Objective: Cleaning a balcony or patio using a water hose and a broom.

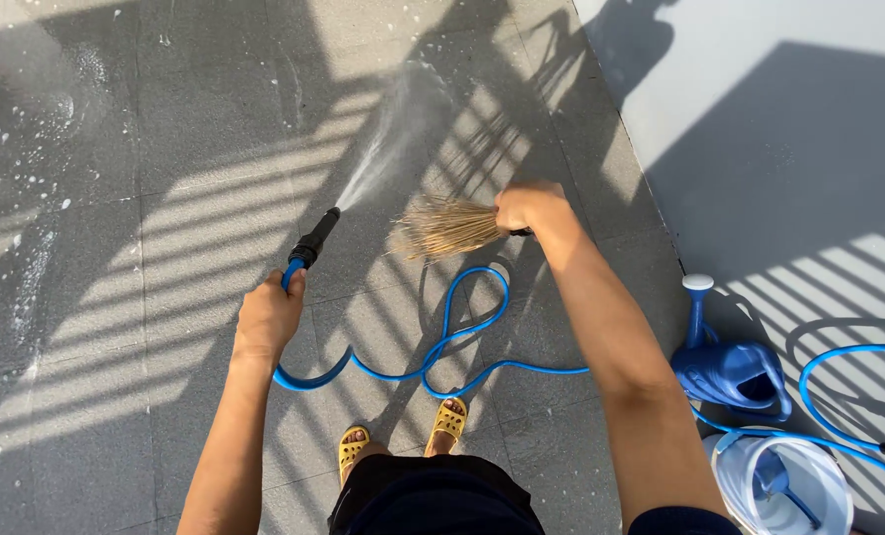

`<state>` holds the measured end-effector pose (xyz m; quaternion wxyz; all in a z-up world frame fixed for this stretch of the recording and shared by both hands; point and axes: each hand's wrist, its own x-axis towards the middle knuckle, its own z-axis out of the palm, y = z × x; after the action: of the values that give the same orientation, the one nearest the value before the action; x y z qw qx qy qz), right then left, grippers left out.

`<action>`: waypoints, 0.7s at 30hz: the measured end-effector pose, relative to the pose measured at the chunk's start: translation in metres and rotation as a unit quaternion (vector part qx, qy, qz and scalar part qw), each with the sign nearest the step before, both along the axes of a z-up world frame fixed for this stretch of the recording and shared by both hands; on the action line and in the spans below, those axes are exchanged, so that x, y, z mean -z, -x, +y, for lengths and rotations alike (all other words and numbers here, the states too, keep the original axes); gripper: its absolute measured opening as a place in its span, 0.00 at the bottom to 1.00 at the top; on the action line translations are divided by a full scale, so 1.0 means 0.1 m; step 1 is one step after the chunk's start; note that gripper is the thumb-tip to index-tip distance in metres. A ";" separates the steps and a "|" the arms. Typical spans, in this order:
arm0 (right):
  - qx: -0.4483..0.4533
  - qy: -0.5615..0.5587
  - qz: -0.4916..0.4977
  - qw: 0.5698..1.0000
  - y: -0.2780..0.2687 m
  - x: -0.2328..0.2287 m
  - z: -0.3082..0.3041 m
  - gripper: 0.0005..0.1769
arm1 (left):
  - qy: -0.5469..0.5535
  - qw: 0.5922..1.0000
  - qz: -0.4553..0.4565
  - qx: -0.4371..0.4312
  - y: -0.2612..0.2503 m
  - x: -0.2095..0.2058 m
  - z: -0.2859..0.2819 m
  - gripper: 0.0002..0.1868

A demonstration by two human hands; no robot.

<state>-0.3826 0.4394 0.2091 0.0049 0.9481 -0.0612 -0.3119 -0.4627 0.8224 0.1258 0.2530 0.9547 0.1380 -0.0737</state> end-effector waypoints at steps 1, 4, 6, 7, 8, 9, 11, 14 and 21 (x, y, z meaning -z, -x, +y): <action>0.017 -0.018 -0.010 1.000 0.08 0.12 -0.20 0.20 | 0.000 1.000 0.001 0.008 0.00 0.03 -0.05 0.27; 0.056 -0.051 -0.028 0.997 0.38 0.43 -0.88 0.21 | -0.009 0.999 0.025 0.021 -0.03 0.23 -0.28 0.29; 0.139 -0.070 -0.007 0.988 0.52 0.59 -1.23 0.18 | -0.023 0.999 -0.009 0.031 -0.13 0.41 -0.47 0.29; 0.145 -0.070 -0.011 0.987 0.58 0.60 -1.38 0.18 | -0.023 0.999 -0.012 0.037 -0.19 0.43 -0.59 0.29; 0.136 -0.057 -0.007 0.989 0.67 0.61 -1.51 0.17 | -0.013 0.999 -0.009 0.043 -0.22 0.45 -0.71 0.29; 0.127 -0.045 -0.002 0.991 0.76 0.63 -1.63 0.16 | -0.003 0.999 -0.006 0.049 -0.25 0.47 -0.81 0.29; 0.143 -0.033 0.002 0.989 0.89 0.61 -1.90 0.17 | -0.003 0.998 0.002 0.059 -0.31 0.51 -1.06 0.29; 0.163 -0.024 0.002 0.986 1.04 0.59 -2.26 0.19 | 0.003 0.997 0.015 0.073 -0.41 0.51 -1.41 0.29; 0.231 -0.045 -0.055 0.970 1.13 0.38 -2.90 0.24 | 0.010 0.993 0.047 0.107 -0.77 0.58 -2.17 0.30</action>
<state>-0.4957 0.1499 0.1707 -0.1135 0.9232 -0.2648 -0.2544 -0.3860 0.6051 0.0680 0.2467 0.9568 0.0464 -0.1466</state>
